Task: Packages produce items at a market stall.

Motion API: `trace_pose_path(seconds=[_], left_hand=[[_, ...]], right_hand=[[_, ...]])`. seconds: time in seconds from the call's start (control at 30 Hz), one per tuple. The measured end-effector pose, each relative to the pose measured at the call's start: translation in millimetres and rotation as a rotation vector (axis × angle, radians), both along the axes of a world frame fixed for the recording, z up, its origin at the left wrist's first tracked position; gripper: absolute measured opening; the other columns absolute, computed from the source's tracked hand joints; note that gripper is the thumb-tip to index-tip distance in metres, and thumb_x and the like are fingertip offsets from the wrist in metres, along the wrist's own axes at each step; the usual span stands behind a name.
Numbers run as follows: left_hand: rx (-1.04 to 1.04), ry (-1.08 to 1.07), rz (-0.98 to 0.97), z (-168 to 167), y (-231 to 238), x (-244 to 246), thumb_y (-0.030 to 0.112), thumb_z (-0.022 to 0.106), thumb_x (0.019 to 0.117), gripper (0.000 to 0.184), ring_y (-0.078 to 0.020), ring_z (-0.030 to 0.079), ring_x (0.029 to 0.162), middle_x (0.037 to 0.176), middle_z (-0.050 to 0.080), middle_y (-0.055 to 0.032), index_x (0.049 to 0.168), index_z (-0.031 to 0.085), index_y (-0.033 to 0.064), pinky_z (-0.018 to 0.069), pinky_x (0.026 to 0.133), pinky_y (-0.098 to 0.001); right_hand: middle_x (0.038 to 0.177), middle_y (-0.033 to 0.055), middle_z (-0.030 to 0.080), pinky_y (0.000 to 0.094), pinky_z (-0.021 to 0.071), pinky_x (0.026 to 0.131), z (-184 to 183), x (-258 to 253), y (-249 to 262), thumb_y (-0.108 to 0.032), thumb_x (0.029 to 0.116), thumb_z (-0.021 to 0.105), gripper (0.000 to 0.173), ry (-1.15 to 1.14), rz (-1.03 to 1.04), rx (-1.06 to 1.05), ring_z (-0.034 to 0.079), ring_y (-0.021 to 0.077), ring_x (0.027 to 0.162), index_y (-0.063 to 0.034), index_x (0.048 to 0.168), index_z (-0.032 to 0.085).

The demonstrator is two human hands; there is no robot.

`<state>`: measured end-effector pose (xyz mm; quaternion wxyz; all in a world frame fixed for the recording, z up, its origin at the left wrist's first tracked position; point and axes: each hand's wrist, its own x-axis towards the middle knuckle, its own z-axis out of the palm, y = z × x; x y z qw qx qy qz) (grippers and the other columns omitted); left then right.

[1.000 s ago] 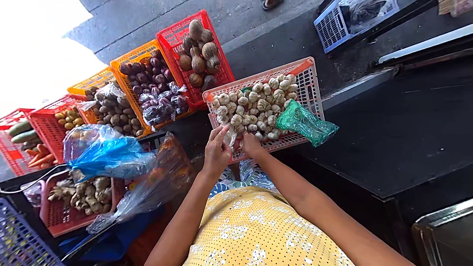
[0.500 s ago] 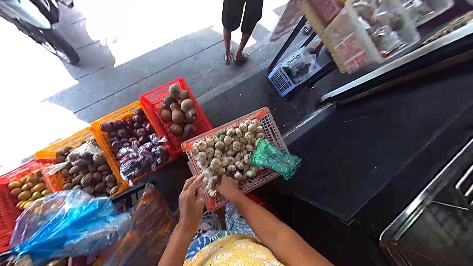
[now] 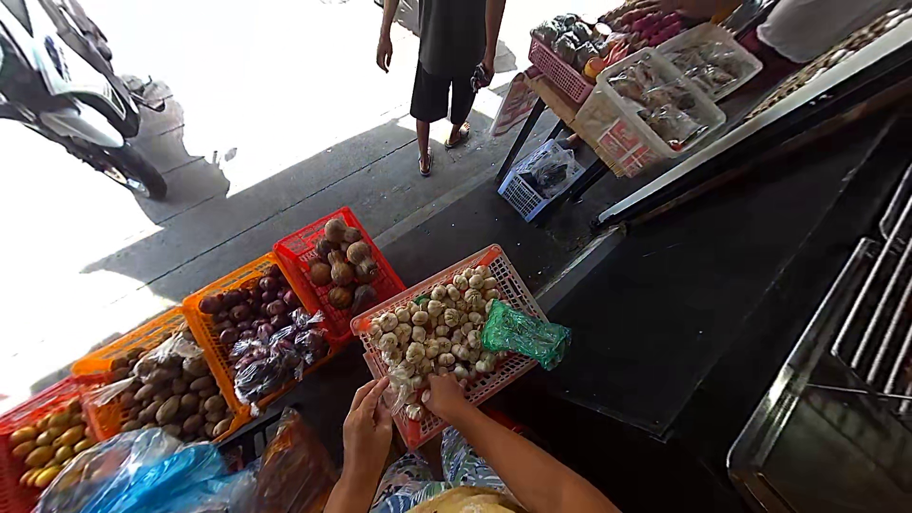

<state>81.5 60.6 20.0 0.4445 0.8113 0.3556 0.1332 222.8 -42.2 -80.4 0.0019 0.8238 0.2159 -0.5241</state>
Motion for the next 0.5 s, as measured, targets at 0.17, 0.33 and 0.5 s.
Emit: trace_pose_path(seconds=[0.17,0.33,0.5], left_hand=[[-0.033,0.005,-0.038,2.6,0.5,0.8,-0.014,0.054,0.0856,0.044,-0.0185,0.068,0.080,0.127,0.065,-0.0208,0.125,0.070,-0.0022,0.0574,0.069,-0.0314],[-0.173,-0.019,-0.059,10.8,-6.4,10.2,-0.011,0.059,0.0874,0.042,-0.0213,0.069,0.091,0.129,0.063,-0.0203,0.128,0.068,-0.0020,0.0588,0.076,-0.0354],[-0.265,0.002,-0.077,29.1,-9.0,15.5,-0.009,0.057,0.0857,0.045,-0.0193,0.067,0.084,0.131,0.061,-0.0199,0.129,0.066,-0.0012,0.0585,0.072,-0.0353]], right_hand=[[0.127,0.0228,0.063,0.0480,0.0507,0.103,66.3,16.5,-16.3,-0.016,0.0906,0.073,0.045,0.013,-0.426,0.529,0.063,0.0321,0.117,0.0043,0.129,0.060],[0.118,0.0174,0.065,0.0385,0.0576,0.089,132.0,3.2,-21.9,-0.009,0.0979,0.061,0.041,0.583,-0.550,0.970,0.068,0.0198,0.099,0.0058,0.134,0.048],[0.123,0.0251,0.064,0.0506,0.0549,0.096,133.1,-3.0,-19.4,-0.015,0.1017,0.060,0.046,0.297,-0.310,0.790,0.068,0.0329,0.107,0.0021,0.141,0.045]])
